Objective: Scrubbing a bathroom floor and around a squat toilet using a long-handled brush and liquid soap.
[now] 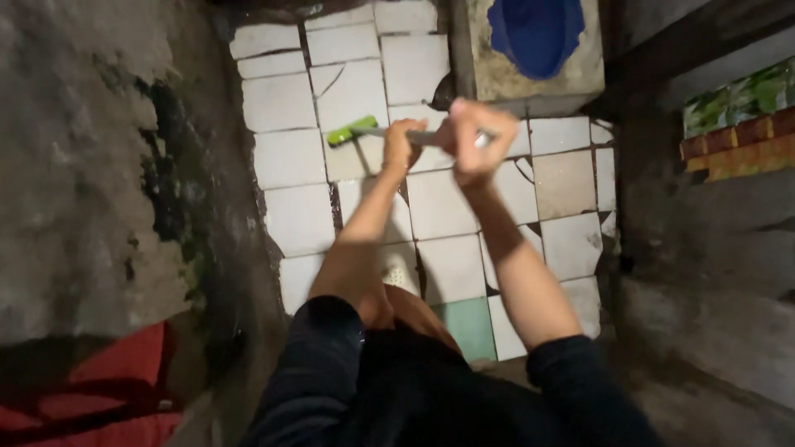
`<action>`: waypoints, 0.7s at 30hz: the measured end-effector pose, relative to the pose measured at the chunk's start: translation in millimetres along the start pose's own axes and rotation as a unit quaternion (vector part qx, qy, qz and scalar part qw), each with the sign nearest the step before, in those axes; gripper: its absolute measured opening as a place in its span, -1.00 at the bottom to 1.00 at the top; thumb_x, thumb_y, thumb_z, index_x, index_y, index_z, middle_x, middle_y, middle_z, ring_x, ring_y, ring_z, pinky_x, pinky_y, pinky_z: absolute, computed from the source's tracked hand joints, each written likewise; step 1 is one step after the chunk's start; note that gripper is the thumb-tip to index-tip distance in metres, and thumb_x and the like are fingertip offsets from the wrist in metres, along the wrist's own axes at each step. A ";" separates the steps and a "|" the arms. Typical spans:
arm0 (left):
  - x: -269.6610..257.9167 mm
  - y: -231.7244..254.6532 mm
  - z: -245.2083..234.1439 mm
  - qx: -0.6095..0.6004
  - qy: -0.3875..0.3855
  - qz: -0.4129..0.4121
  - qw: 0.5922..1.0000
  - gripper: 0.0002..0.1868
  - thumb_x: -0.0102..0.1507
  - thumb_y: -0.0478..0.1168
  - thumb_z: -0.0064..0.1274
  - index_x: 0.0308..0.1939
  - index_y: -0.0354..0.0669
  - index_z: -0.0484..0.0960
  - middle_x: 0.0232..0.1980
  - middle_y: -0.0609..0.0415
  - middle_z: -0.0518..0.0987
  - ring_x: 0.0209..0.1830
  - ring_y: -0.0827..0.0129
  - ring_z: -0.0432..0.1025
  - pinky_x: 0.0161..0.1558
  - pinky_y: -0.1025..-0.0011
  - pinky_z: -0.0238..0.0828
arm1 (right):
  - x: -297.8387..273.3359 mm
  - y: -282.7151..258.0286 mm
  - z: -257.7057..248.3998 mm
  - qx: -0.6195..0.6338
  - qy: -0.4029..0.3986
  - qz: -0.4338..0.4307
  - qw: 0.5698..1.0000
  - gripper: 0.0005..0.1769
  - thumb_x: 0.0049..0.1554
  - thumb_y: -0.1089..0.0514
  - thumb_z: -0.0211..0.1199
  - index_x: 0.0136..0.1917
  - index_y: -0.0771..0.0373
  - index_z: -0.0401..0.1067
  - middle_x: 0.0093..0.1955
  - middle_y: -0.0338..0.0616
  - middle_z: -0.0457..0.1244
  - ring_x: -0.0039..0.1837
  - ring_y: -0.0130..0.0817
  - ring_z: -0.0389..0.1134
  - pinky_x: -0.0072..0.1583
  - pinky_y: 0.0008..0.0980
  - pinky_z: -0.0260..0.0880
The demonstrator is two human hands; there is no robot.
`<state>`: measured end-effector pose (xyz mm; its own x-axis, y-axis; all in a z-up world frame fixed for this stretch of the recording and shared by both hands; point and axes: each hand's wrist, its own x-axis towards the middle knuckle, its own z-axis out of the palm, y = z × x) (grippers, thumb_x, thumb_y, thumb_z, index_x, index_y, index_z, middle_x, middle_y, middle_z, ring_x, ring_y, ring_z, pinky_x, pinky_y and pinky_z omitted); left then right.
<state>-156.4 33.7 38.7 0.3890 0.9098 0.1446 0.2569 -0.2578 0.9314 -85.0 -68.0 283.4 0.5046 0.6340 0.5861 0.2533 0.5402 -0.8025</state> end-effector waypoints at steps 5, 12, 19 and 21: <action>-4.4 42.2 8.9 0.005 -0.023 0.013 1.000 -0.60 0.32 -0.06 0.09 -0.53 -0.23 0.57 -0.50 -0.22 0.45 -0.55 0.07 0.36 -0.43 0.19 0.32 | 28.1 -56.6 7.0 0.088 -0.019 0.140 0.986 -0.54 0.37 0.26 0.08 -0.39 0.31 0.18 -0.43 -0.30 0.10 -0.37 -0.53 0.06 -0.26 -0.40 0.10; 21.4 -12.2 50.1 0.037 -0.015 0.058 0.998 -0.56 0.26 -0.11 0.20 -0.62 -0.29 0.48 -0.50 -0.21 0.51 -0.54 0.05 0.35 -0.39 0.18 0.30 | -9.3 -14.0 -6.2 -0.018 0.005 0.061 0.998 -0.51 0.37 0.26 0.10 -0.41 0.32 0.17 -0.46 -0.26 0.10 -0.37 -0.53 0.03 -0.25 -0.43 -0.04; -9.5 28.6 85.1 0.052 -0.195 -0.003 0.979 -0.94 0.09 -0.30 0.07 -0.47 -0.15 0.64 -0.40 -0.15 0.61 -0.47 0.06 0.52 -0.31 0.30 0.46 | 25.8 -52.8 -40.5 0.047 0.084 0.107 0.990 -0.60 0.37 0.29 0.11 -0.33 0.33 0.25 -0.42 -0.25 0.13 -0.39 -0.52 0.06 -0.28 -0.41 -0.01; -5.9 24.5 95.8 0.053 -0.177 0.023 0.982 -0.94 0.05 -0.29 0.12 -0.45 -0.11 0.69 -0.38 -0.16 0.61 -0.42 0.10 0.54 -0.30 0.32 0.48 | 20.8 -48.5 -44.7 0.056 0.138 0.114 0.982 -0.57 0.35 0.28 0.10 -0.38 0.32 0.23 -0.44 -0.27 0.13 -0.40 -0.52 0.08 -0.28 -0.37 0.08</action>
<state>-67.6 -9.1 28.7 0.6813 0.7308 0.0425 0.3158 -0.3457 0.8836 -49.9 -105.8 329.6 0.7459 0.5795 0.3284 0.0242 0.4691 -0.8828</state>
